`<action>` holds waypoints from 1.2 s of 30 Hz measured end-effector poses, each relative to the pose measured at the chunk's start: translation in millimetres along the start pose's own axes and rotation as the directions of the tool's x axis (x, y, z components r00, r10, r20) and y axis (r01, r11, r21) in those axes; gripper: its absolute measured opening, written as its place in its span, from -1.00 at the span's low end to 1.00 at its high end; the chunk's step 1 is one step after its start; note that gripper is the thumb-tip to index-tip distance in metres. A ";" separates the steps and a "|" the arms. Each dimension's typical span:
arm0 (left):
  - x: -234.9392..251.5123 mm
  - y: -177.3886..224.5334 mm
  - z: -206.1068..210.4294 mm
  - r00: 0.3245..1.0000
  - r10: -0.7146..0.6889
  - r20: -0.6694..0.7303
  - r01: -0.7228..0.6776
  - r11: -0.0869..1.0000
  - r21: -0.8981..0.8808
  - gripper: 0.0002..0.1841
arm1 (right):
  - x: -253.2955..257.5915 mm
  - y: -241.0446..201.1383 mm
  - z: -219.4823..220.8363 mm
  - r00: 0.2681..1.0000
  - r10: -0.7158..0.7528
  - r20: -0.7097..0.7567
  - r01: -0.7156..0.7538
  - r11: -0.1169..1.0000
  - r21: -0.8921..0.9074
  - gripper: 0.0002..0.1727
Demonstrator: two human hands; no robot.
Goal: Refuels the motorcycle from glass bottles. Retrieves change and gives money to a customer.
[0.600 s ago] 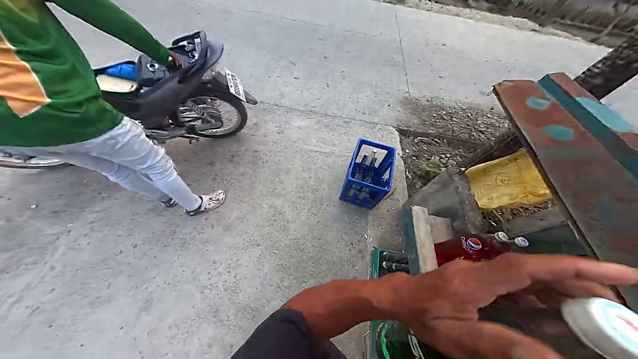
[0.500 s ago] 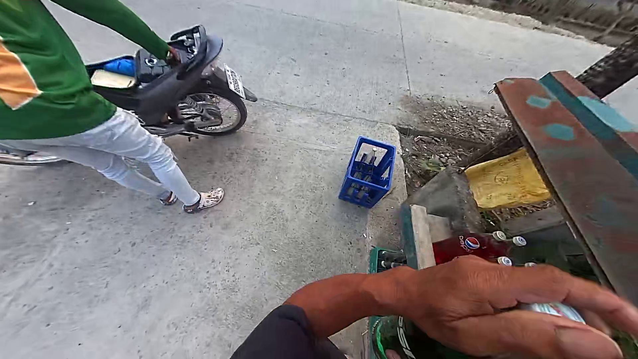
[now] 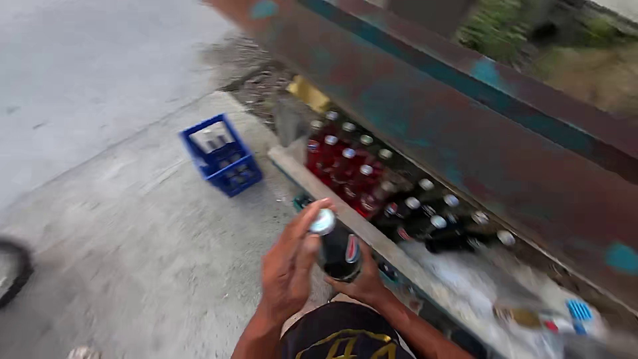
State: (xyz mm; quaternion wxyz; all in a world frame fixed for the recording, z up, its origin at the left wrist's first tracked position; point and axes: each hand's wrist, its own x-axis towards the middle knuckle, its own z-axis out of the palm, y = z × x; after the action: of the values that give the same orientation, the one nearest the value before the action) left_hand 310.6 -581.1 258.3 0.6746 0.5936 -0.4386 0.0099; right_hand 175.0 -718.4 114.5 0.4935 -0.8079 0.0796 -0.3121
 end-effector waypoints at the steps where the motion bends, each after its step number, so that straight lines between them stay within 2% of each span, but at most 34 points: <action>1: 0.8 -4.1 7.9 1.000 0.010 -0.028 -0.010 1.000 -0.008 -0.60 | -4.1 5.2 -9.6 1.000 -0.004 -0.003 0.004 1.000 -0.006 0.21; 3: 9.3 -12.6 27.5 0.998 0.012 -0.066 -0.017 0.997 -0.073 -0.72 | -12.5 12.1 -23.5 1.000 0.014 -0.018 -0.014 1.000 -0.001 0.20; 4: 15.7 -16.4 39.5 0.997 0.004 -0.076 -0.010 0.996 -0.089 -0.72 | -16.7 15.4 -29.1 0.999 0.023 -0.029 -0.023 1.000 0.004 0.19; 6: 27.7 -22.1 64.2 0.997 -0.027 -0.076 0.025 0.999 -0.035 -0.65 | -23.5 22.5 -40.6 0.998 0.042 -0.048 -0.043 0.999 -0.007 0.19; 8: 34.8 -26.1 87.2 0.998 -0.050 -0.049 0.051 0.998 0.025 -0.68 | -30.0 29.5 -52.7 0.997 0.058 -0.057 -0.060 0.998 -0.029 0.18; 10: 34.9 -29.0 103.7 0.997 -0.064 0.034 0.064 0.998 -0.019 -0.66 | -36.0 36.9 -64.4 0.994 0.075 -0.083 -0.079 0.996 -0.049 0.18; 13: 24.7 -29.8 109.8 0.964 -0.062 0.258 0.103 0.983 -0.149 -0.45 | -43.8 46.6 -83.9 0.987 0.103 -0.121 -0.110 0.992 -0.057 0.18; 15: 19.1 -29.0 107.5 0.944 -0.058 0.326 0.119 0.978 -0.172 -0.46 | -48.7 54.2 -94.8 0.985 0.109 -0.134 -0.118 0.991 -0.060 0.17; 17: 16.1 -27.1 109.8 0.957 -0.080 0.277 0.110 0.989 -0.095 -0.59 | -54.1 59.6 -102.1 0.985 0.106 -0.137 -0.117 0.990 -0.076 0.17; 19: 18.0 -28.6 120.7 0.981 -0.097 0.171 0.101 0.995 -0.016 -0.69 | -57.2 62.2 -105.8 0.983 0.114 -0.145 -0.126 0.989 -0.077 0.16; 24: 35.7 -34.1 149.8 0.998 -0.048 -0.045 0.050 0.998 0.045 -0.70 | -58.5 62.8 -111.7 0.972 0.148 -0.182 -0.159 0.986 -0.044 0.16; 27: 53.4 -40.3 142.0 0.996 -0.064 -0.061 0.068 0.995 0.072 -0.74 | -66.2 65.5 -120.6 0.967 0.170 -0.188 -0.184 0.981 -0.058 0.15; 29: 59.4 -63.9 134.2 0.988 -0.152 -0.002 0.152 0.988 0.007 -0.78 | -71.8 65.8 -128.5 0.965 0.175 -0.197 -0.190 0.980 -0.064 0.16; 31: 61.1 -101.0 139.5 0.954 -0.297 0.039 0.297 0.955 0.002 -0.69 | -77.0 65.6 -135.9 0.962 0.173 -0.211 -0.193 0.978 -0.077 0.17; 34: 69.1 -158.6 164.9 0.895 -0.440 0.070 0.414 0.880 0.232 -0.62 | -83.4 61.3 -145.2 0.957 0.180 -0.228 -0.203 0.976 -0.084 0.16; 36: 81.4 -183.2 181.4 0.882 -0.457 0.112 0.364 0.815 0.452 -0.55 | -86.1 57.4 -150.5 0.955 0.183 -0.234 -0.209 0.974 -0.092 0.16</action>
State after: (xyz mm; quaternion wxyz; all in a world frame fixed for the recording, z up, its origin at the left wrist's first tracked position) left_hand 353.3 -823.4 146.0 0.4662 0.8022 -0.3572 -0.1074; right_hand 29.3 -822.0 77.2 0.4621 -0.7830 0.2324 -0.3454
